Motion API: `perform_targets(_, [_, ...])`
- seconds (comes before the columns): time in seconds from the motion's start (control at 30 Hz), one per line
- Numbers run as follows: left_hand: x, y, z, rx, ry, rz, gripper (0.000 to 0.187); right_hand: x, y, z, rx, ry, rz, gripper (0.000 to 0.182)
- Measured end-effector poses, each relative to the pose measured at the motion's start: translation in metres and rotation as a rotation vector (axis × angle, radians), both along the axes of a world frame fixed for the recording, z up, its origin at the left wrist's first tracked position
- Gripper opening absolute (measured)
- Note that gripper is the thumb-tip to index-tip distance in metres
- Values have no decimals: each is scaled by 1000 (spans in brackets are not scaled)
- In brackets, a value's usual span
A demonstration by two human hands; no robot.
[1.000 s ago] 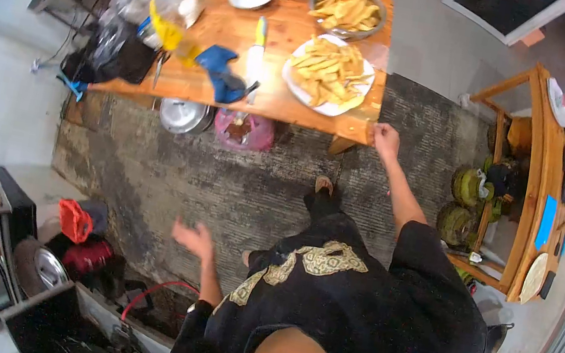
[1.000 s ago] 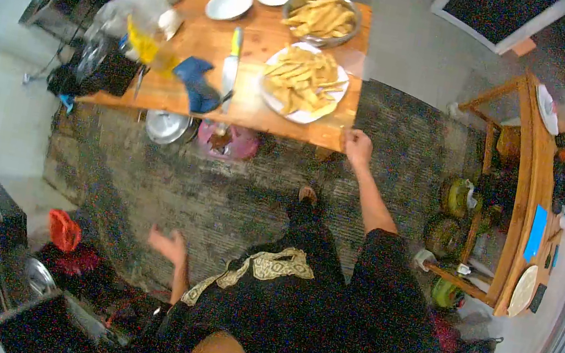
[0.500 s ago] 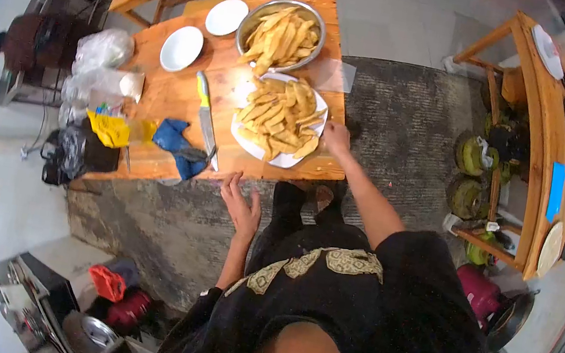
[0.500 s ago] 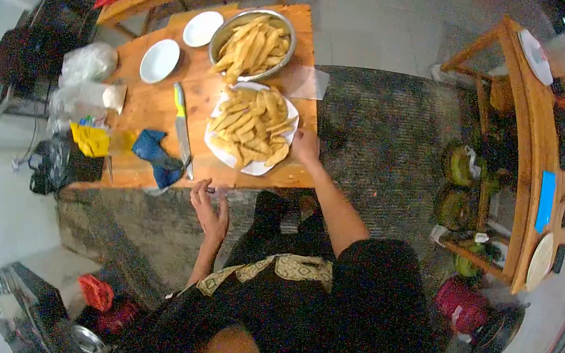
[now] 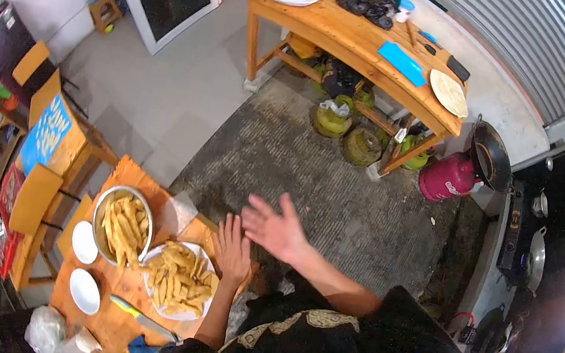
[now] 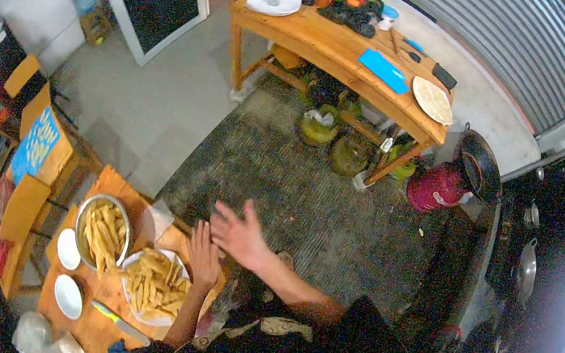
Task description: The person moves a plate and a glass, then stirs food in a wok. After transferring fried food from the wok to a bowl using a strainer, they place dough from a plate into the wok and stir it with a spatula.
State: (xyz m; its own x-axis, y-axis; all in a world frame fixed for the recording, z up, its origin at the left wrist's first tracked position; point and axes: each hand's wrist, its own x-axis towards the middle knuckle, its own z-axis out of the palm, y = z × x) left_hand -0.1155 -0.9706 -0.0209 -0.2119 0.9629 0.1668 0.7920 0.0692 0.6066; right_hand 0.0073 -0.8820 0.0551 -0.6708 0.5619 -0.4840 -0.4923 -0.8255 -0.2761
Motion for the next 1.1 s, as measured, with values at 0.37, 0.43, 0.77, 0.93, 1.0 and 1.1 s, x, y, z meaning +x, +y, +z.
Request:
perform_targets(0.37, [61,207,48,-336,-2449,-291,64,157,102,-162,1425,-1772,499,61])
perform_targets(0.43, [61,263,84,-168,-2293,-150,59,249,137,-252,1404,-1500,967,47])
perform_targets(0.77, [136,430,86,-114,-1602,121,46,409,351,-167,1072,-1716,172,16])
perform_targets(0.93, [125,466,67,-131,-1458,249,39,403,395,-195,1138,-1735,-19,19])
perform_targets(1.0, [111,480,55,-97,-1436,312,38,393,398,-202,1063,-1659,272,23])
perform_targets(1.1, [106,508,41,-164,-1270,302,37,350,392,-189,796,-1492,534,25])
